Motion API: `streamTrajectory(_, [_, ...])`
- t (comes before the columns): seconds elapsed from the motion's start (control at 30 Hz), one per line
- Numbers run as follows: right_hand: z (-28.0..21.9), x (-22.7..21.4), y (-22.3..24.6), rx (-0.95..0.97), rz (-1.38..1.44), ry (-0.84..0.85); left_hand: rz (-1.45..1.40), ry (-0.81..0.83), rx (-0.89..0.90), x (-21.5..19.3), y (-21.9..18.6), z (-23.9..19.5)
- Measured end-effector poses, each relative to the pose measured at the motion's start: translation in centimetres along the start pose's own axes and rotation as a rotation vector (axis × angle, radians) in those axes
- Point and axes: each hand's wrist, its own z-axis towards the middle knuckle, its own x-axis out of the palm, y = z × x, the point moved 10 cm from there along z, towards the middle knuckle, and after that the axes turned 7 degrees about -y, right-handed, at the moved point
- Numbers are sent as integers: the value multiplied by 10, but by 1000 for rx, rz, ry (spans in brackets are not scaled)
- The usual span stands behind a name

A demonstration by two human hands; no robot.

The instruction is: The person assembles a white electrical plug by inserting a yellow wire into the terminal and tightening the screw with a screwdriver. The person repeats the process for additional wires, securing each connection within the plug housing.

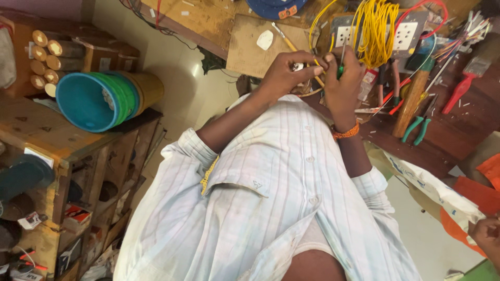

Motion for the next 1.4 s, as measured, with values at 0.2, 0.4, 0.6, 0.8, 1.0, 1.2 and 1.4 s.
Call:
streamTrajectory(0.2, [3,2,16,128,177,37,-5,-213,143,-22,-11,6])
streamTrajectory(0.4, [4,1,20,142,189,64,-17,-240,118,-25,3,8])
streamTrajectory(0.6, [4,1,27,49,46,189,-174,-151,-54,-23,28,12])
streamTrajectory(0.8, [0,1,27,50,90,305,-189,-50,-72,-17,34,12])
streamTrajectory(1.0, [9,-15,44,46,50,-55,-48,-176,177,-13,-9,9])
streamTrajectory(1.2, [4,-34,31,92,134,-173,-129,-103,94,-6,-14,5])
streamTrajectory(1.4, [-6,-43,42,-129,129,-102,-399,37,142,-9,-20,-3])
